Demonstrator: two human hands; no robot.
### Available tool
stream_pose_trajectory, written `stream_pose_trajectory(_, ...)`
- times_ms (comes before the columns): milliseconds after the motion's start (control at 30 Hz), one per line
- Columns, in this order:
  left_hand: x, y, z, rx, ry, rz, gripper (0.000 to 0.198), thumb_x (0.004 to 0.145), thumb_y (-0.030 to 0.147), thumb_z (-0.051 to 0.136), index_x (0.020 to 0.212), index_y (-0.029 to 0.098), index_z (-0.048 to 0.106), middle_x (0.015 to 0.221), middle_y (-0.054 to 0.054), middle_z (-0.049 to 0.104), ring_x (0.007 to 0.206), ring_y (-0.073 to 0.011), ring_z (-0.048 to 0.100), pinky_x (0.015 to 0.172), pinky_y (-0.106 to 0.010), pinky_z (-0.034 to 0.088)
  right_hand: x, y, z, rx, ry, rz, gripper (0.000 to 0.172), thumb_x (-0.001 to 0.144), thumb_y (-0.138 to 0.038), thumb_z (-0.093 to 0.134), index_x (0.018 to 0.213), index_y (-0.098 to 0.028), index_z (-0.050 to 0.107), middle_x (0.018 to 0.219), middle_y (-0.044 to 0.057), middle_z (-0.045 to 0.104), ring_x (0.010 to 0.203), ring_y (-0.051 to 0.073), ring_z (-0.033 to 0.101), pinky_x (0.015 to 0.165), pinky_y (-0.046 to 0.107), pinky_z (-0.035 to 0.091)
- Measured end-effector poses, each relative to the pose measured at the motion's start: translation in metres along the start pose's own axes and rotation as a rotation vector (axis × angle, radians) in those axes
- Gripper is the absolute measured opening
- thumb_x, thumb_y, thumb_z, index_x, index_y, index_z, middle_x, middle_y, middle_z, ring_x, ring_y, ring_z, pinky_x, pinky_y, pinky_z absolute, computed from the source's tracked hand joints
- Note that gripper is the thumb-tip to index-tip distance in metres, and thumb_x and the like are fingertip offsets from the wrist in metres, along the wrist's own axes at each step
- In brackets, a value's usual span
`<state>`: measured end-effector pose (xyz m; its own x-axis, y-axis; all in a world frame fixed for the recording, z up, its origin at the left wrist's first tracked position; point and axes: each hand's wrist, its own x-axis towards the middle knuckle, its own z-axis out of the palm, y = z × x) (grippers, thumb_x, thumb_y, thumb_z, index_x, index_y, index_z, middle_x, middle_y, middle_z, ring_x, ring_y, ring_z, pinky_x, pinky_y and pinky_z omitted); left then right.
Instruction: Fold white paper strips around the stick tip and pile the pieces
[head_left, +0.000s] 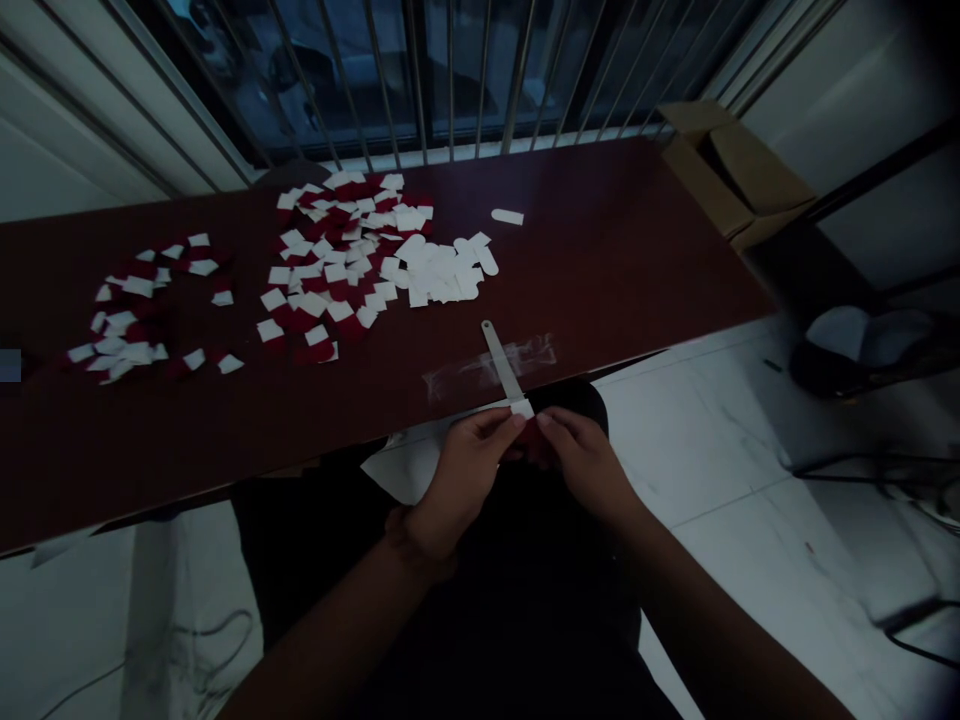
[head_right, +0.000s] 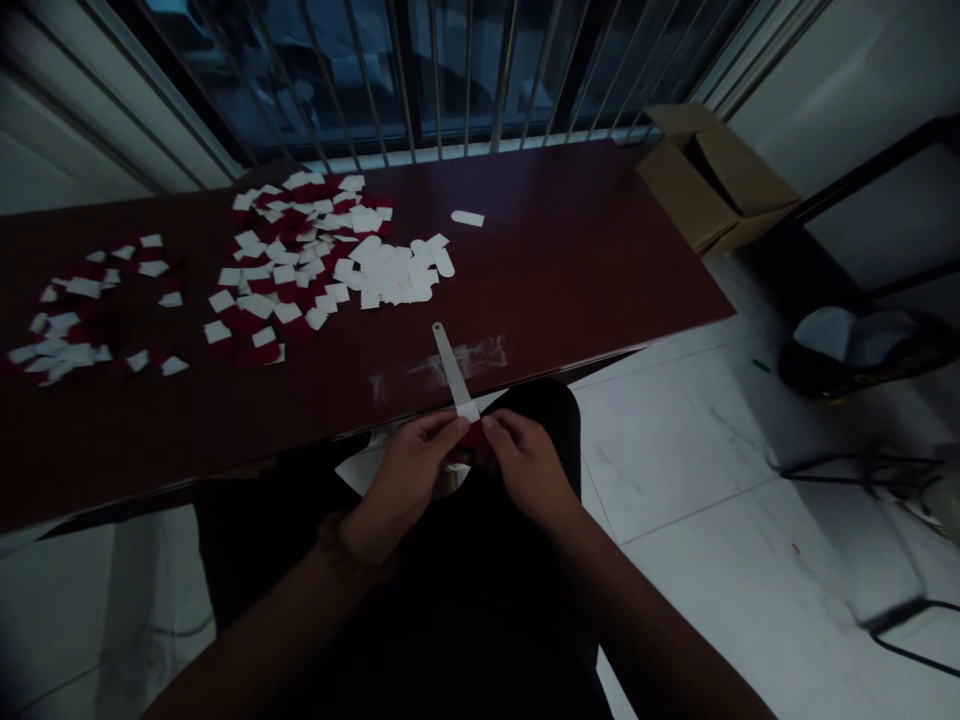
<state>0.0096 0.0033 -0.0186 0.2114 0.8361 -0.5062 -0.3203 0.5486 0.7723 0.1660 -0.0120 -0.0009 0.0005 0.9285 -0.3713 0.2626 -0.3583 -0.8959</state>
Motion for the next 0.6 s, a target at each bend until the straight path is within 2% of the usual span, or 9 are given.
stream_pose_trajectory(67, -0.001, 0.002, -0.001, 0.038, -0.048, 0.024, 0.021, 0.088, 0.035, 0.077, 0.098, 0.017, 0.080, 0.086, -0.002, 0.074, 0.075, -0.0118, 0.066, 0.075, -0.026, 0.055, -0.003, 0.000, 0.002, 0.048, -0.061, 0.018, 0.053, 0.102, -0.060, 0.051, 0.068, -0.021, 0.064, 0.064, 0.002, 0.063, 0.062, 0.018, 0.058, 0.063, 0.031, 0.045)
stream_pose_trajectory(133, -0.001, 0.003, -0.001, 0.018, -0.100, 0.008, 0.024, 0.090, 0.036, 0.074, 0.104, 0.018, 0.080, 0.077, 0.001, 0.069, 0.068, -0.0111, 0.063, 0.070, -0.027, 0.053, -0.005, -0.002, 0.004, 0.100, -0.109, 0.029, 0.056, 0.101, -0.063, 0.052, 0.068, -0.021, 0.066, 0.065, 0.004, 0.066, 0.063, 0.019, 0.061, 0.065, 0.032, 0.048)
stream_pose_trajectory(267, -0.001, 0.003, 0.001, -0.113, -0.212, -0.027, 0.033, 0.093, 0.039, 0.068, 0.116, 0.017, 0.078, 0.065, 0.005, 0.055, 0.053, -0.0100, 0.056, 0.059, -0.028, 0.049, -0.007, -0.006, 0.008, 0.229, -0.161, 0.069, 0.044, 0.099, -0.059, 0.058, 0.080, -0.021, 0.070, 0.063, 0.002, 0.067, 0.059, 0.017, 0.061, 0.062, 0.031, 0.049)
stream_pose_trajectory(367, 0.000, 0.000, 0.002, -0.190, -0.233, -0.039, 0.035, 0.093, 0.038, 0.067, 0.118, 0.017, 0.078, 0.065, 0.006, 0.049, 0.050, -0.0099, 0.055, 0.057, -0.029, 0.049, -0.007, -0.006, 0.010, 0.320, -0.170, 0.090, 0.038, 0.099, -0.054, 0.059, 0.083, -0.021, 0.069, 0.061, 0.001, 0.067, 0.056, 0.015, 0.059, 0.059, 0.029, 0.047)
stream_pose_trajectory(500, 0.001, -0.001, 0.002, -0.231, -0.227, -0.099, 0.036, 0.090, 0.038, 0.068, 0.119, 0.018, 0.076, 0.065, 0.006, 0.047, 0.050, -0.0111, 0.055, 0.057, -0.030, 0.050, -0.007, -0.003, 0.013, 0.376, -0.185, 0.121, 0.036, 0.100, -0.052, 0.057, 0.083, -0.021, 0.067, 0.059, 0.000, 0.065, 0.054, 0.015, 0.058, 0.056, 0.029, 0.045)
stream_pose_trajectory(600, 0.003, 0.000, 0.002, -0.258, -0.268, -0.134, 0.038, 0.090, 0.037, 0.064, 0.120, 0.018, 0.075, 0.063, 0.006, 0.047, 0.047, -0.0123, 0.055, 0.056, -0.031, 0.051, -0.006, 0.002, 0.015, 0.412, -0.209, 0.116, 0.036, 0.101, -0.051, 0.054, 0.084, -0.021, 0.065, 0.059, 0.000, 0.065, 0.054, 0.015, 0.057, 0.056, 0.029, 0.044)
